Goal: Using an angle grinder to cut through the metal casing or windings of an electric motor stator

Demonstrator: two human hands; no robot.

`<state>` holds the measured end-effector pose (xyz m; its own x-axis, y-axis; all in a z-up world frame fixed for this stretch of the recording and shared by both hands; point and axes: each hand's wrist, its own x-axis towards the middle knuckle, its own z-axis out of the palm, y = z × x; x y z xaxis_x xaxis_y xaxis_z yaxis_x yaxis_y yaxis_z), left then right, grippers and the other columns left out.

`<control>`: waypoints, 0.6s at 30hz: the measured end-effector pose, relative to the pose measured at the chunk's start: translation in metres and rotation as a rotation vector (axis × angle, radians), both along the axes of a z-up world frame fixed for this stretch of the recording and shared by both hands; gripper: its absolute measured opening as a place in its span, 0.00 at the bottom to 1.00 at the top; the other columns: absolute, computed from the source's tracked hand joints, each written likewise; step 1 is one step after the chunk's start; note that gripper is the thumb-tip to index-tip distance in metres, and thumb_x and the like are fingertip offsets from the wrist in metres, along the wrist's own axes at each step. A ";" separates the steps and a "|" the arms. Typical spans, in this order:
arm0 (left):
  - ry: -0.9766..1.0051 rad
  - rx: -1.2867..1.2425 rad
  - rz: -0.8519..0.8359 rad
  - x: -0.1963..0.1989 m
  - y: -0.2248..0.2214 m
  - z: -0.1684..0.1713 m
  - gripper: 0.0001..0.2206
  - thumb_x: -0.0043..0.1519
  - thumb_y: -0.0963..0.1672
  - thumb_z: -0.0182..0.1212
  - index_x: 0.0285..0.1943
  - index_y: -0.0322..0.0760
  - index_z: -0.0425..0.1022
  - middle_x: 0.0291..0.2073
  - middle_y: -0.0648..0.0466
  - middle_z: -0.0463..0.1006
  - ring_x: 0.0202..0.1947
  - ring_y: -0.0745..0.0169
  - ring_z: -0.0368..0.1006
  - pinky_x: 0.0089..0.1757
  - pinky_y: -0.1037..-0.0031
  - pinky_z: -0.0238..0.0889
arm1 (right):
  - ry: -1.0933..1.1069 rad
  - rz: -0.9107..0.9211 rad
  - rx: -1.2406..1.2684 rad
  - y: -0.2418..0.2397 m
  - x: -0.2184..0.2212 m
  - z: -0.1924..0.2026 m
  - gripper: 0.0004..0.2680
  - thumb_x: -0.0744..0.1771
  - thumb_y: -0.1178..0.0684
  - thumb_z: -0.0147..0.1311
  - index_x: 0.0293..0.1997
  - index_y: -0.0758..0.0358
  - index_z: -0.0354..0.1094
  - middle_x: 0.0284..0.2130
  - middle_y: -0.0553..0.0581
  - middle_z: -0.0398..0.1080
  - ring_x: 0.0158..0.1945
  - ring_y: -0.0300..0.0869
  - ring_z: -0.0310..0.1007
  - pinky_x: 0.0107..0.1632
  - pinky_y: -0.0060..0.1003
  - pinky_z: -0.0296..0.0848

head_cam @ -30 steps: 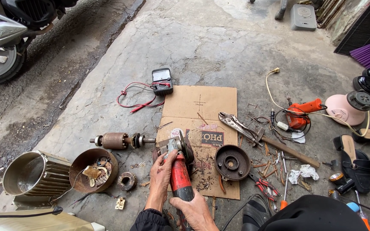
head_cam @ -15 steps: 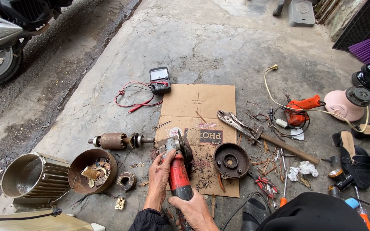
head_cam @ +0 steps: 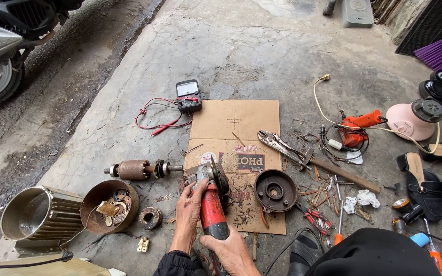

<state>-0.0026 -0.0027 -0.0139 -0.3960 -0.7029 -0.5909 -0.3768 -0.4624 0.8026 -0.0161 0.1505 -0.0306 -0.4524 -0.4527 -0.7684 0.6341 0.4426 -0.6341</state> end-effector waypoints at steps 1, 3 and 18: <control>-0.001 0.000 0.000 0.000 0.000 0.000 0.42 0.50 0.57 0.72 0.75 0.35 0.75 0.57 0.38 0.84 0.50 0.51 0.83 0.47 0.66 0.77 | -0.001 0.000 0.000 0.000 0.000 0.000 0.14 0.63 0.53 0.72 0.49 0.66 0.73 0.26 0.56 0.71 0.14 0.43 0.66 0.20 0.35 0.63; -0.005 -0.003 -0.001 0.001 0.000 0.000 0.42 0.50 0.57 0.72 0.75 0.35 0.75 0.57 0.38 0.83 0.50 0.51 0.83 0.48 0.66 0.77 | 0.004 0.004 0.005 0.000 0.000 0.001 0.15 0.62 0.53 0.72 0.49 0.66 0.73 0.26 0.56 0.72 0.14 0.42 0.66 0.21 0.35 0.63; -0.003 -0.055 -0.104 0.007 0.001 -0.008 0.43 0.51 0.58 0.68 0.76 0.38 0.74 0.56 0.39 0.82 0.50 0.50 0.83 0.47 0.64 0.77 | -0.003 0.013 -0.031 0.007 0.005 -0.005 0.17 0.63 0.54 0.71 0.52 0.66 0.70 0.27 0.55 0.70 0.13 0.42 0.65 0.19 0.35 0.64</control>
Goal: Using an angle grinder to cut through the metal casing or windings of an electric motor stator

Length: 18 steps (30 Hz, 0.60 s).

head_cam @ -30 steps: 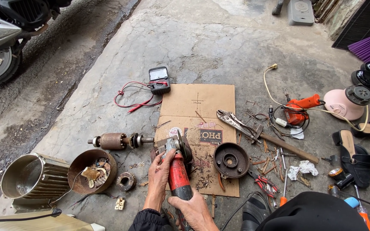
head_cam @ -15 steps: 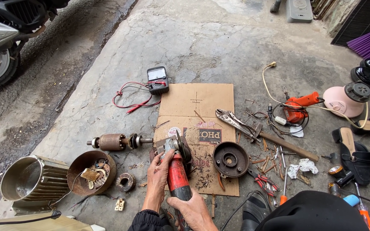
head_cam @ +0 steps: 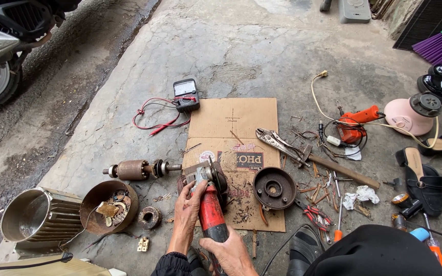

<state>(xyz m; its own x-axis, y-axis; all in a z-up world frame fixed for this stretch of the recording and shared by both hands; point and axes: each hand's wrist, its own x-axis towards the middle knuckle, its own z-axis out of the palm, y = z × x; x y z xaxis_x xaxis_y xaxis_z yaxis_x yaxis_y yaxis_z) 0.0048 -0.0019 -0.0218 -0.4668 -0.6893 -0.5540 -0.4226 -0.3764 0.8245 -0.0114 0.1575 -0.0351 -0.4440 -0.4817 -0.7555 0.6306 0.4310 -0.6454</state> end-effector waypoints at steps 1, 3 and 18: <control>0.000 -0.001 0.000 0.001 0.000 0.000 0.43 0.51 0.58 0.68 0.76 0.38 0.74 0.56 0.39 0.82 0.50 0.50 0.83 0.47 0.64 0.77 | 0.000 0.000 -0.001 0.000 0.000 -0.001 0.17 0.63 0.54 0.71 0.52 0.66 0.70 0.27 0.55 0.70 0.13 0.42 0.65 0.19 0.35 0.64; -0.023 -0.018 -0.007 0.001 0.001 -0.002 0.44 0.50 0.59 0.68 0.76 0.39 0.73 0.56 0.38 0.80 0.50 0.49 0.82 0.46 0.62 0.78 | -0.011 0.010 -0.005 0.001 0.001 -0.004 0.16 0.63 0.54 0.71 0.52 0.66 0.70 0.28 0.55 0.69 0.13 0.43 0.66 0.20 0.36 0.62; -0.008 0.001 0.007 0.001 0.001 -0.001 0.41 0.53 0.58 0.69 0.76 0.37 0.74 0.55 0.41 0.80 0.50 0.52 0.80 0.46 0.67 0.76 | -0.005 0.002 0.017 0.000 0.001 -0.003 0.17 0.63 0.53 0.73 0.52 0.66 0.71 0.28 0.55 0.70 0.12 0.41 0.64 0.18 0.34 0.64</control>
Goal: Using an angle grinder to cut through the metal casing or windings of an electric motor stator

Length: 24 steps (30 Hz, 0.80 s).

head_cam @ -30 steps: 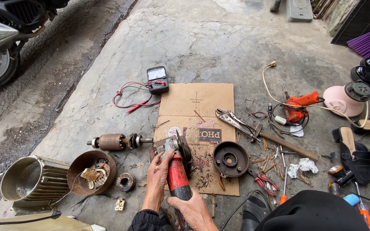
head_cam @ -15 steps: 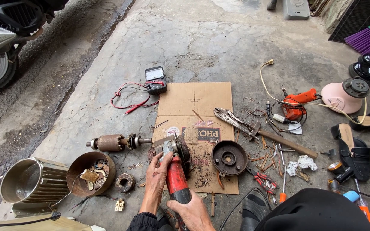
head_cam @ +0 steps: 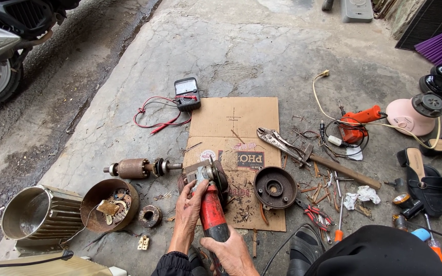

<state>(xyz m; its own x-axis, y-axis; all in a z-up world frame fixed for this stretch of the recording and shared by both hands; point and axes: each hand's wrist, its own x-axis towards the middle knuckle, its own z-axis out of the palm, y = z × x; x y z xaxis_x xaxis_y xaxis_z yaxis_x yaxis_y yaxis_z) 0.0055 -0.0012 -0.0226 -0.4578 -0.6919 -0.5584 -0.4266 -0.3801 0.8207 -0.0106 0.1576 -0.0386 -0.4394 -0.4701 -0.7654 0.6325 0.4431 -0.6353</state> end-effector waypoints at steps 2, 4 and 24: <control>0.000 -0.001 0.004 0.000 0.000 0.000 0.41 0.53 0.58 0.69 0.76 0.37 0.74 0.54 0.41 0.80 0.49 0.52 0.80 0.45 0.67 0.76 | 0.004 0.009 0.010 0.000 0.000 0.000 0.17 0.63 0.52 0.73 0.52 0.66 0.71 0.28 0.55 0.70 0.12 0.41 0.64 0.18 0.34 0.63; 0.000 -0.003 0.006 0.000 0.000 0.000 0.41 0.53 0.58 0.69 0.76 0.37 0.74 0.54 0.41 0.80 0.49 0.52 0.81 0.45 0.66 0.76 | 0.008 0.017 0.020 0.000 0.000 -0.004 0.17 0.63 0.52 0.73 0.52 0.65 0.70 0.27 0.54 0.70 0.12 0.41 0.64 0.17 0.34 0.63; 0.059 0.051 0.040 0.005 0.003 -0.001 0.45 0.51 0.58 0.66 0.80 0.38 0.71 0.63 0.39 0.80 0.57 0.50 0.80 0.53 0.62 0.75 | 0.133 0.072 0.129 -0.003 0.004 0.003 0.17 0.61 0.48 0.73 0.50 0.62 0.73 0.26 0.51 0.70 0.14 0.39 0.66 0.21 0.34 0.63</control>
